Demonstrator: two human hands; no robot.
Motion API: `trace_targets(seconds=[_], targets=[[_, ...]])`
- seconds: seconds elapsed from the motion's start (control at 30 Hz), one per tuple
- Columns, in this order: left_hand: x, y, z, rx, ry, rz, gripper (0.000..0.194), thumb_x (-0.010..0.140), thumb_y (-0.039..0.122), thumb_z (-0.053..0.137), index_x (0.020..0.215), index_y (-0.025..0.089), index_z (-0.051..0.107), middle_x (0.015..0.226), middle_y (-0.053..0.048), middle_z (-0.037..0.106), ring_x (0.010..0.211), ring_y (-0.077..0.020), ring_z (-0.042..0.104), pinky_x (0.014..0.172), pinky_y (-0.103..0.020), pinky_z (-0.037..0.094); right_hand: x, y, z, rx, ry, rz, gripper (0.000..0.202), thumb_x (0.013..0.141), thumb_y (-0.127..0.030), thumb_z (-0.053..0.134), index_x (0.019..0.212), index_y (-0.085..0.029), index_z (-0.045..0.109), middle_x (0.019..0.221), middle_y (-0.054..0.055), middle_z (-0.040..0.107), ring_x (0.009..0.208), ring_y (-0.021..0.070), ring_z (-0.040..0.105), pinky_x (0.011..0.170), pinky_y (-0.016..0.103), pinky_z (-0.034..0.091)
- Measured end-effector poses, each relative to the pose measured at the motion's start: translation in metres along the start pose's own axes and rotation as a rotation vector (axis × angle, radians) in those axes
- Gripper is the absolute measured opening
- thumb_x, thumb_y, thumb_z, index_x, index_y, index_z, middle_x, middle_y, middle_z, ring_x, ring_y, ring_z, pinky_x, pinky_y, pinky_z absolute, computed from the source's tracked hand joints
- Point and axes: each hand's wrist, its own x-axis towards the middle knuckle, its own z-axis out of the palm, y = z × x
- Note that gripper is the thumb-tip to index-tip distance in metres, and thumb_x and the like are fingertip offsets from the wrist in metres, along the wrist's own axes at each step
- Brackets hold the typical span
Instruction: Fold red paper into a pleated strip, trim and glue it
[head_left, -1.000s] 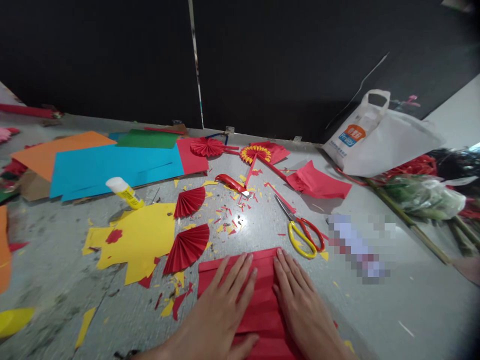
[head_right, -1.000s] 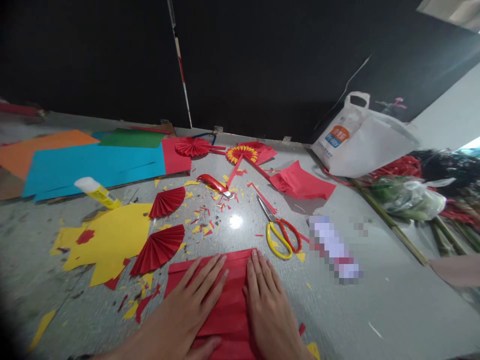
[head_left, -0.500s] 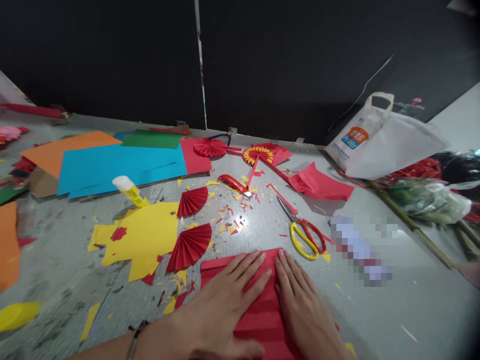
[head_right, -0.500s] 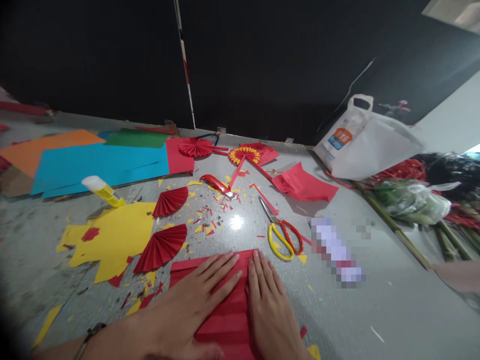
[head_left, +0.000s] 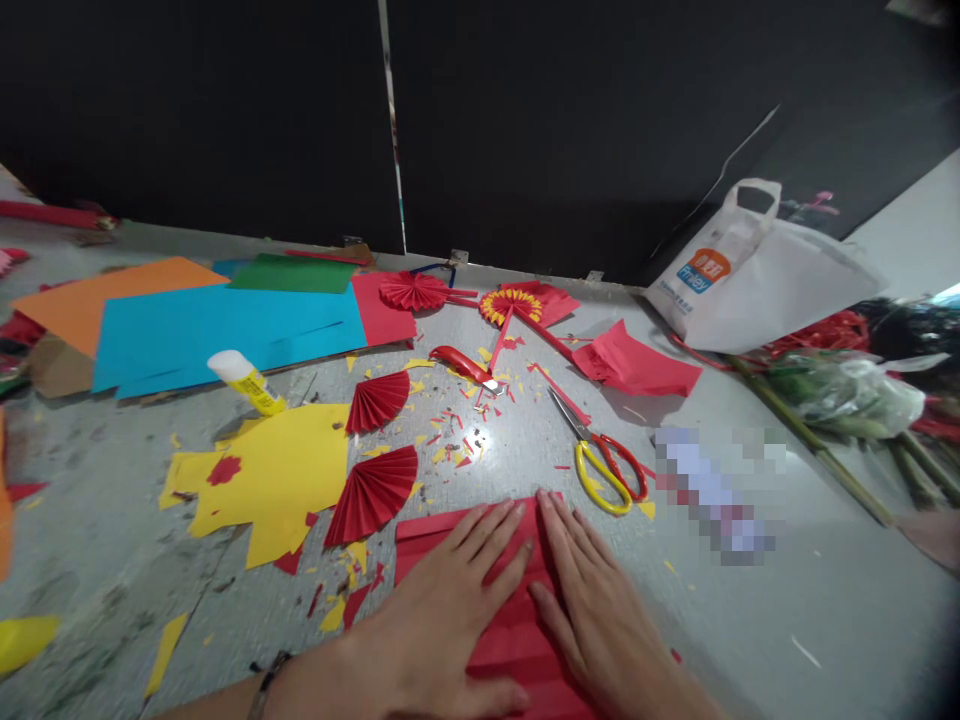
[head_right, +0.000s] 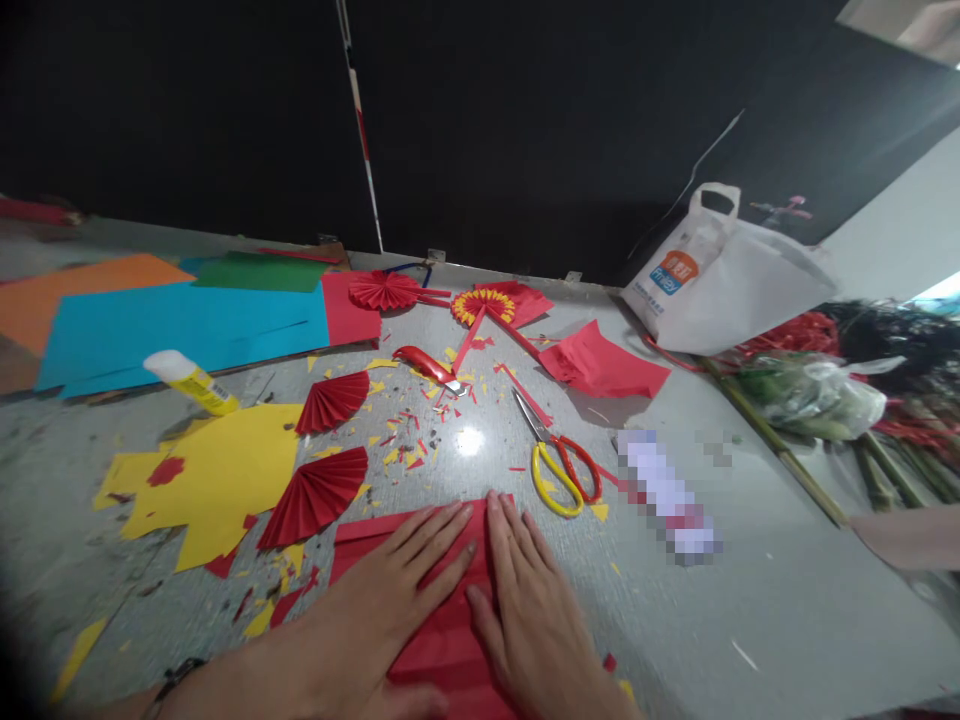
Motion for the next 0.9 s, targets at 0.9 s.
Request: trace_targets(seconds=[0.9], targets=[[0.002,-0.012,0.059,0.374,0.253,0.207,0.075,0.098,0.031,0.066,0.163,0.002,0.043,0.185,-0.027,0.009,0.174,-0.0411,0.002,0.143,-0.054,0.011,-0.007,-0.003,-0.011,0.004,0.013,-0.166,0.083,0.107,-0.01,0.044,0.178,-0.001,0.001,0.154,0.019,0.068,0.144,0.0296,0.067,0.11,0.038,0.063]])
